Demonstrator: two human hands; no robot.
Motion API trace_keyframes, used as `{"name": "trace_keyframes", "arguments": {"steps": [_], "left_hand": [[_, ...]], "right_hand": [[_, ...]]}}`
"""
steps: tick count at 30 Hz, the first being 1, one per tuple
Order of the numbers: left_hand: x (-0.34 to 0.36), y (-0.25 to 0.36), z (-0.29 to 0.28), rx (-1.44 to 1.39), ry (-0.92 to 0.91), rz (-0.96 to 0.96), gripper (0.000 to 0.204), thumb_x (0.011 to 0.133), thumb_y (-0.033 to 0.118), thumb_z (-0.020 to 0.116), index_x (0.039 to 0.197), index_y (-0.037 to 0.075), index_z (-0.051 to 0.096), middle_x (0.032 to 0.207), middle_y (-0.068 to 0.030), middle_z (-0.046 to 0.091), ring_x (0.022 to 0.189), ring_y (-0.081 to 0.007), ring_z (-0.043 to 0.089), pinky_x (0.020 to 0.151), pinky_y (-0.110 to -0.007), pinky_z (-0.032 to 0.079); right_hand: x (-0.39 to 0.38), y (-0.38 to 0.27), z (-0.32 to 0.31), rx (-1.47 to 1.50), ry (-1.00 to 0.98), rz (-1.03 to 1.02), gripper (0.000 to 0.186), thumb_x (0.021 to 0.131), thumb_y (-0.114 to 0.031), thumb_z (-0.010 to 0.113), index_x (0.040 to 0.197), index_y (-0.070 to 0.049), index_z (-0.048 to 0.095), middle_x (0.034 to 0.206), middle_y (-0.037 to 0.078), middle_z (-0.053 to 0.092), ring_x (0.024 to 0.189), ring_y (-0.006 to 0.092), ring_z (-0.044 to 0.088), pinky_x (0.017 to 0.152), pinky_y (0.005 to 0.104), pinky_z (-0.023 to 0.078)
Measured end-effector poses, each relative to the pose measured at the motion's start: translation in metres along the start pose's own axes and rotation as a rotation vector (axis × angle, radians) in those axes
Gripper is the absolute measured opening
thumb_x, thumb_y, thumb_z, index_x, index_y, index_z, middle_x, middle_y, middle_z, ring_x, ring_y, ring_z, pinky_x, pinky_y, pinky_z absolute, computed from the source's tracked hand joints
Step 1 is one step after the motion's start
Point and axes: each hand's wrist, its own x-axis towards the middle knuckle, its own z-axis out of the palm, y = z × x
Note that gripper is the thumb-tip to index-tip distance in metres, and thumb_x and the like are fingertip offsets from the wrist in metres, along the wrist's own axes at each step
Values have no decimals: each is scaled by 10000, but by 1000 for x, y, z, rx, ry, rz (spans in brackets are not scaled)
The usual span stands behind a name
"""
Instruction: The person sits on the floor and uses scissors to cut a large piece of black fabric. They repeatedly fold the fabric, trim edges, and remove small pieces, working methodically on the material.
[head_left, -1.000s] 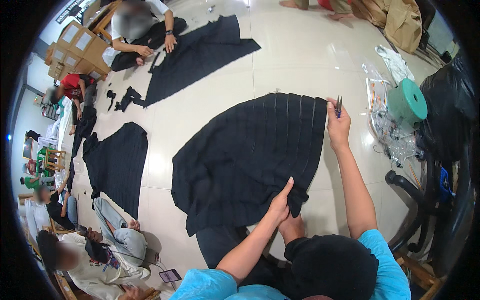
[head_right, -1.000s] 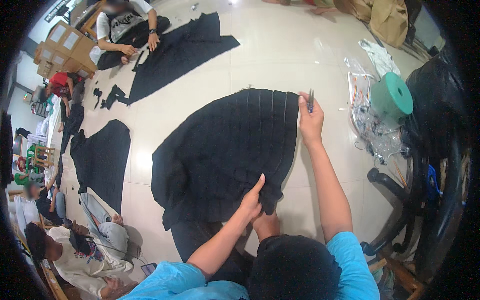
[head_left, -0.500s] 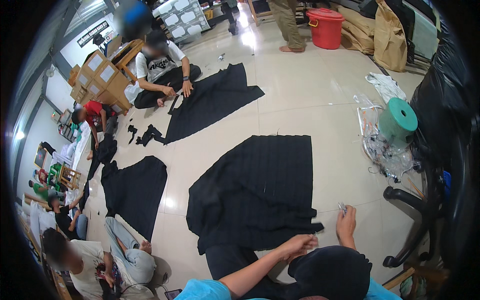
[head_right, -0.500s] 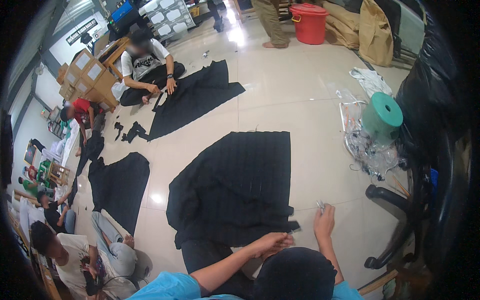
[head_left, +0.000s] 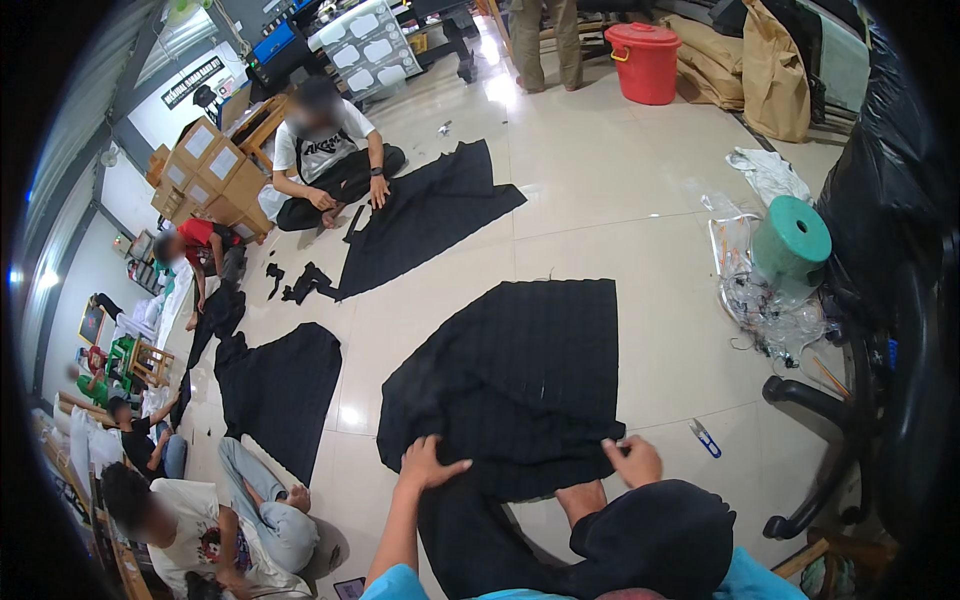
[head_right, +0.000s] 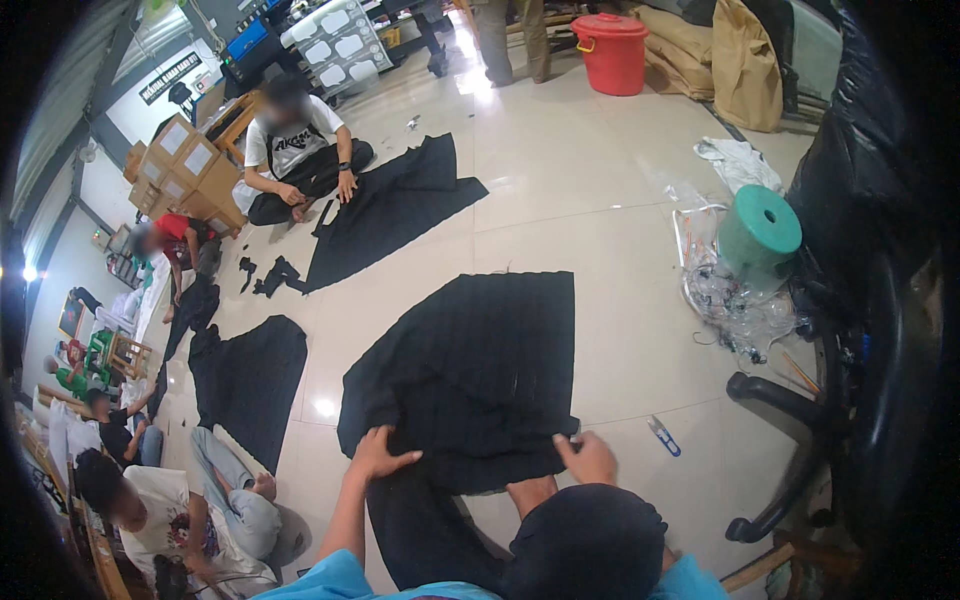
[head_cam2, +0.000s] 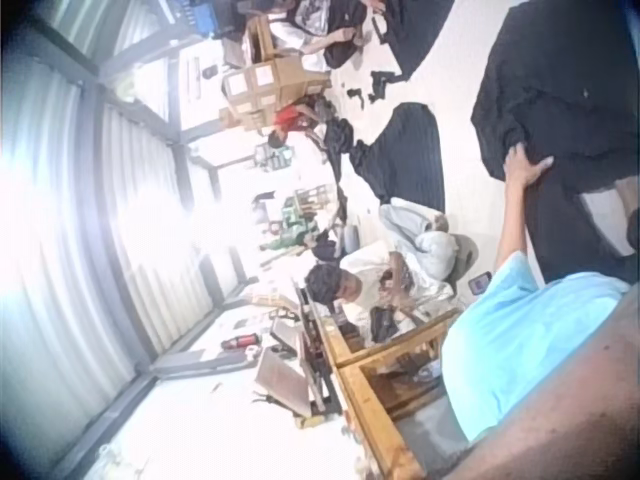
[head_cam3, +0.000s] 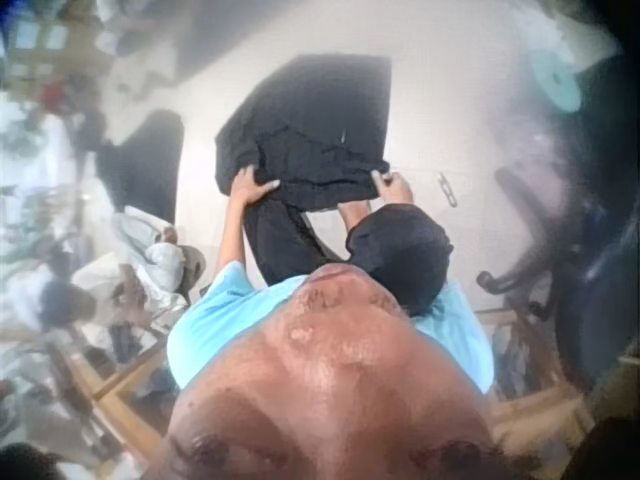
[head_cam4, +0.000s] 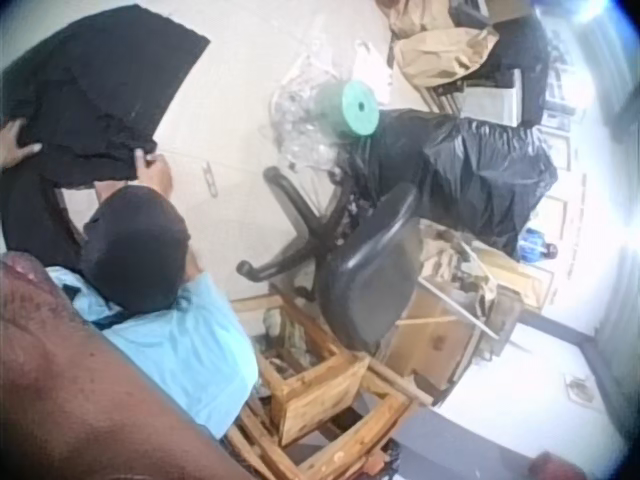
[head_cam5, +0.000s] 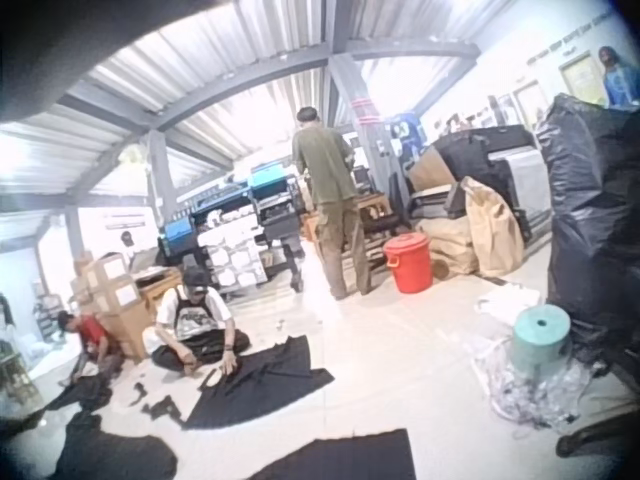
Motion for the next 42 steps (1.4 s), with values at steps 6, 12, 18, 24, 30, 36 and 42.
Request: {"name": "trace_keyframes", "arguments": {"steps": [6, 12, 18, 24, 30, 36, 42], "left_hand": [[-31, -17, 22, -405, 241, 15, 401, 995, 391, 729, 1182, 36, 736, 1178, -208, 667, 1119, -392, 662, 962, -459, 530], [-30, -45, -6, -376, 809, 3, 330, 1091, 256, 606, 911, -19, 631, 847, -242, 621, 784, -410, 612, 734, -486, 482], [-143, 17, -105, -148, 117, -106, 466, 1067, 380, 609, 878, -41, 671, 716, -272, 605, 606, -351, 617, 620, -476, 470], [-166, 51, -112, -231, -544, 230, 529, 1028, 501, 644, 1212, 17, 753, 1046, -240, 776, 994, -400, 766, 891, -457, 591], [112, 101, -30, -319, 139, 420, 683, 1070, 421, 622, 1500, -94, 497, 1494, -310, 572, 1421, -421, 542, 1204, -470, 418], [246, 96, 46, -41, 383, 189, 753, 966, 509, 737, 1437, -43, 538, 1380, -305, 622, 1358, -464, 529, 1137, -525, 442], [272, 5, 39, -189, 549, 196, 267, 1049, 230, 614, 1177, -1, 578, 1150, -262, 654, 1122, -477, 622, 949, -558, 484]], "right_hand": [[12, -10, 46, 89, -64, -95, 365, 845, -252, 845, 1071, 0, 708, 1050, 249, 765, 1043, 442, 726, 913, 495, 566], [45, -33, 41, 936, -243, 150, 161, 1028, -157, 706, 1148, -56, 674, 969, 16, 657, 805, 143, 637, 723, 327, 544], [49, -82, -38, 1061, -112, -41, 196, 1060, -82, 631, 1238, 0, 625, 1082, 40, 653, 874, 93, 623, 714, 275, 531], [-1, -50, -73, 1080, -215, 289, 357, 1017, -14, 603, 1360, 72, 554, 1189, 134, 687, 1053, 199, 694, 858, 348, 594], [-41, 11, -84, 721, -322, 406, 519, 1004, -110, 709, 1446, 101, 538, 1197, 162, 741, 961, 201, 729, 847, 316, 579], [-70, 33, -97, 571, -496, 532, 447, 996, -232, 796, 1287, 87, 682, 1096, 119, 772, 947, 166, 724, 864, 318, 569], [-40, 8, -107, 606, -146, 281, 420, 1054, -280, 711, 1262, 83, 674, 1108, 83, 744, 1000, 150, 665, 899, 298, 526]]}}
